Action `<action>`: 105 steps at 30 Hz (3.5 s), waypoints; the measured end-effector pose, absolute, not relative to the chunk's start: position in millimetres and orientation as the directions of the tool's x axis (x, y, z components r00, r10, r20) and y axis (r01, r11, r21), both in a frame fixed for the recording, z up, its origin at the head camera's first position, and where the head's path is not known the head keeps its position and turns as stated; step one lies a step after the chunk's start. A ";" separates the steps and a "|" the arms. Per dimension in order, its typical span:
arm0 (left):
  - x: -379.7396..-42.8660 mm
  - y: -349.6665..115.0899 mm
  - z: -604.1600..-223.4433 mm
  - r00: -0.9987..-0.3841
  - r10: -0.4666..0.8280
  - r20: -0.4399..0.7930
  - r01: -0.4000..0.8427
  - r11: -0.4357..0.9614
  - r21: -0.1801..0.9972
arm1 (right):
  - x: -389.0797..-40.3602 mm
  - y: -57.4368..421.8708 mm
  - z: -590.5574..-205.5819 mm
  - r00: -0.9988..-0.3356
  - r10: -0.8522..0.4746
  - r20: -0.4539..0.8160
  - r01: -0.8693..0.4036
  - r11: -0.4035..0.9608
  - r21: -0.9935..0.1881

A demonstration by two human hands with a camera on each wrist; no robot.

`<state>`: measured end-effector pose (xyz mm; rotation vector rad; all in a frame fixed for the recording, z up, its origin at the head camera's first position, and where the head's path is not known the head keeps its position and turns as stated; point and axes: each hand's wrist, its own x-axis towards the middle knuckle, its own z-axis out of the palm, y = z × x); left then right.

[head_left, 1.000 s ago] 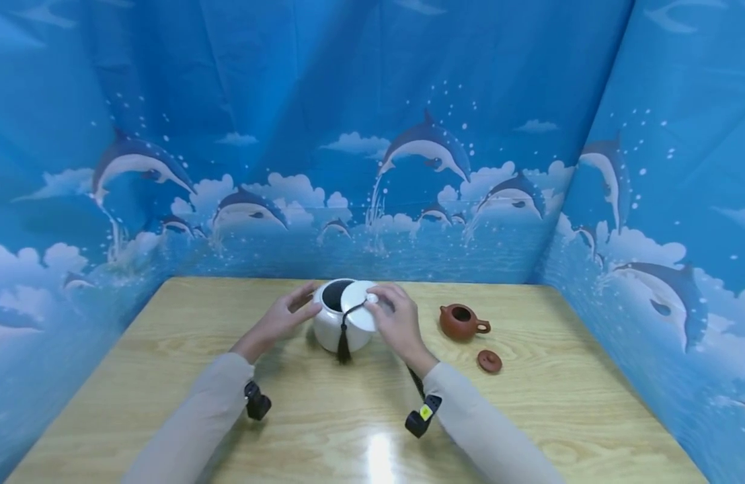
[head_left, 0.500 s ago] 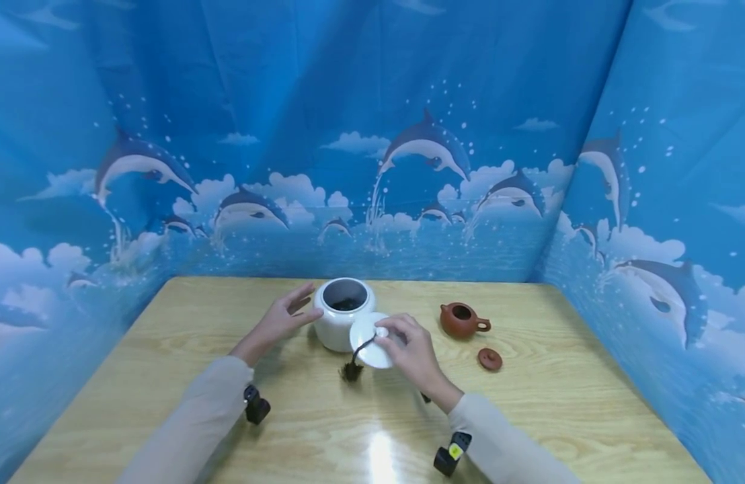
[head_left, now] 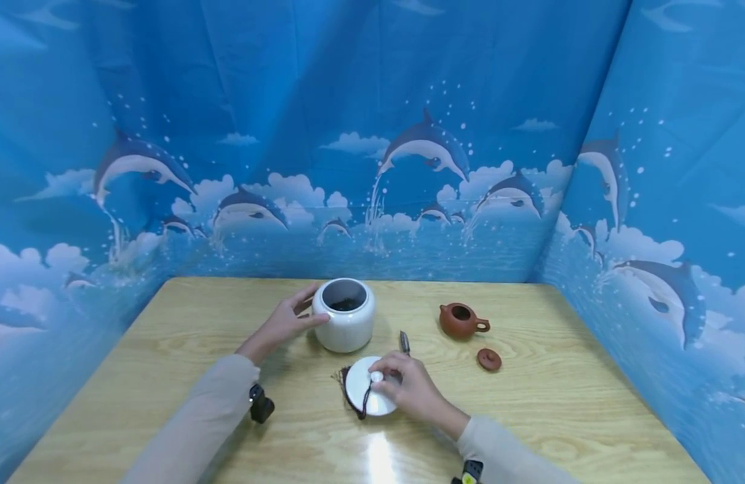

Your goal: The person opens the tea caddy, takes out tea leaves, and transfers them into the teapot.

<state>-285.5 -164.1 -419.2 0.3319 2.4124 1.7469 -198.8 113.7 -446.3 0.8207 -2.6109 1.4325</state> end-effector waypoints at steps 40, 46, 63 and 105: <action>-287.1 -156.8 -425.9 -0.968 0.251 0.015 0.082 0.261 0.962 | -182.0 120.3 -452.1 -0.865 -0.446 0.229 -0.451 0.491 -0.746; -287.0 -156.7 -424.9 -0.971 0.237 0.006 0.074 0.276 0.958 | -184.3 117.9 -453.4 -0.862 -0.449 0.234 -0.451 0.470 -0.759; -285.4 -156.3 -425.1 -0.971 0.238 -0.003 0.067 0.287 0.956 | -187.0 119.9 -454.4 -0.853 -0.467 0.233 -0.453 0.441 -0.775; -284.4 -141.1 -424.3 -0.985 0.172 0.031 0.094 0.376 0.922 | -220.0 169.0 -460.1 -0.982 -0.167 0.084 -0.176 0.677 -0.714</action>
